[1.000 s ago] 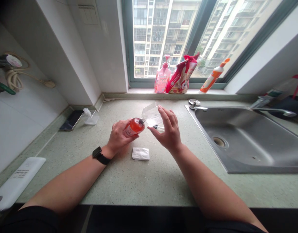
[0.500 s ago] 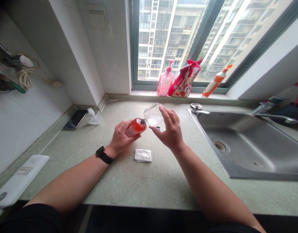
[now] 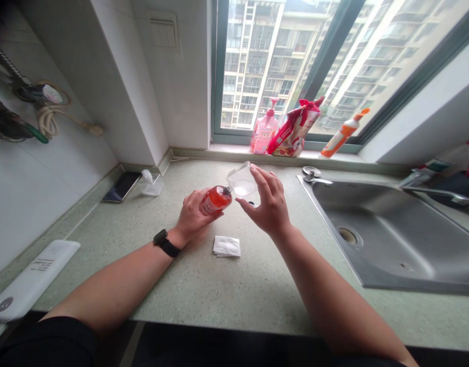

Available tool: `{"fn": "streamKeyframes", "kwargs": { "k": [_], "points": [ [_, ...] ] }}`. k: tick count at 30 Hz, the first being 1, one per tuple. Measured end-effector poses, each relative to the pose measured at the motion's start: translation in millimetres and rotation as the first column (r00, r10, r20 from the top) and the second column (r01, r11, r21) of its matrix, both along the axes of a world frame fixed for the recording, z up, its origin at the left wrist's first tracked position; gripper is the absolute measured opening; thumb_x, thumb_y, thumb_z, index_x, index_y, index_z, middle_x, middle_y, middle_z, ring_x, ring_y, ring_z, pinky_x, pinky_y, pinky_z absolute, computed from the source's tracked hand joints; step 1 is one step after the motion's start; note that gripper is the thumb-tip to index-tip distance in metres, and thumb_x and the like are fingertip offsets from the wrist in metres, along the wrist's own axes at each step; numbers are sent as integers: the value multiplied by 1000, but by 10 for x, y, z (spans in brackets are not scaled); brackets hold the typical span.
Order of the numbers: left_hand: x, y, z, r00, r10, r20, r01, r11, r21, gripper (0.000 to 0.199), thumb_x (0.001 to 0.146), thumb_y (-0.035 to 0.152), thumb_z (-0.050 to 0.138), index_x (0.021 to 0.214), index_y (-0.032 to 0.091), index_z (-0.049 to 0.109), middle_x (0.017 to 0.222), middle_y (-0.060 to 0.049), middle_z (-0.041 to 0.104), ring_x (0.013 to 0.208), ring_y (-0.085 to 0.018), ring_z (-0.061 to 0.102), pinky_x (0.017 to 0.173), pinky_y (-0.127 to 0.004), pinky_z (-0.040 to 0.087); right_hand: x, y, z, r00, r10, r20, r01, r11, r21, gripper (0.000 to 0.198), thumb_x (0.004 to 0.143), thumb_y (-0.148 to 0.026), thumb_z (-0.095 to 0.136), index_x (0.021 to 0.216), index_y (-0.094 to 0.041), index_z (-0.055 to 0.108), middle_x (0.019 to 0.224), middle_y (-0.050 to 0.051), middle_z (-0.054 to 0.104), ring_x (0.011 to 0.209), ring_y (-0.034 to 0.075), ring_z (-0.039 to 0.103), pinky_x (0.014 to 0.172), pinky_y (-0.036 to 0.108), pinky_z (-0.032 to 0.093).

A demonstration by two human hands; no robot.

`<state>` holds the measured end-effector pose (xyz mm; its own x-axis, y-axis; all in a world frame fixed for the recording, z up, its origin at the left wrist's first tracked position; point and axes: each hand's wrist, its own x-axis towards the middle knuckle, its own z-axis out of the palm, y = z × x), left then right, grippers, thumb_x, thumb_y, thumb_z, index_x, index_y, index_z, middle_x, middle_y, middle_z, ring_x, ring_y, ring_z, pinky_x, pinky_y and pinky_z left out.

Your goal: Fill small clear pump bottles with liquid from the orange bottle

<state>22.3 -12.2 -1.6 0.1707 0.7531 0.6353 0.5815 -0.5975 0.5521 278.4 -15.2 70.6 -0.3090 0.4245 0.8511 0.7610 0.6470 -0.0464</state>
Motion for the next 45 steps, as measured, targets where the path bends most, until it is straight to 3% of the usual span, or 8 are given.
{"fn": "streamKeyframes", "kwargs": {
  "k": [21, 45],
  "points": [
    [-45, 110, -54, 997, 63, 54, -64, 998, 2, 79, 86, 62, 87, 149, 25, 58, 127, -12, 73, 117, -31, 71, 106, -49, 55, -217, 121, 251, 998, -15, 56, 23, 989, -143, 85, 92, -32, 77, 167, -28, 38, 156, 17, 61, 145, 41, 58, 122, 66, 46],
    [0, 51, -19, 998, -8, 62, 9, 1000, -4, 75, 86, 63, 87, 144, 26, 58, 132, -11, 73, 119, -30, 72, 106, -50, 57, -158, -35, 324, 995, -18, 101, 30, 992, -121, 85, 95, -32, 75, 169, -30, 35, 158, 15, 62, 144, 39, 60, 126, 63, 43]
  ]
}}
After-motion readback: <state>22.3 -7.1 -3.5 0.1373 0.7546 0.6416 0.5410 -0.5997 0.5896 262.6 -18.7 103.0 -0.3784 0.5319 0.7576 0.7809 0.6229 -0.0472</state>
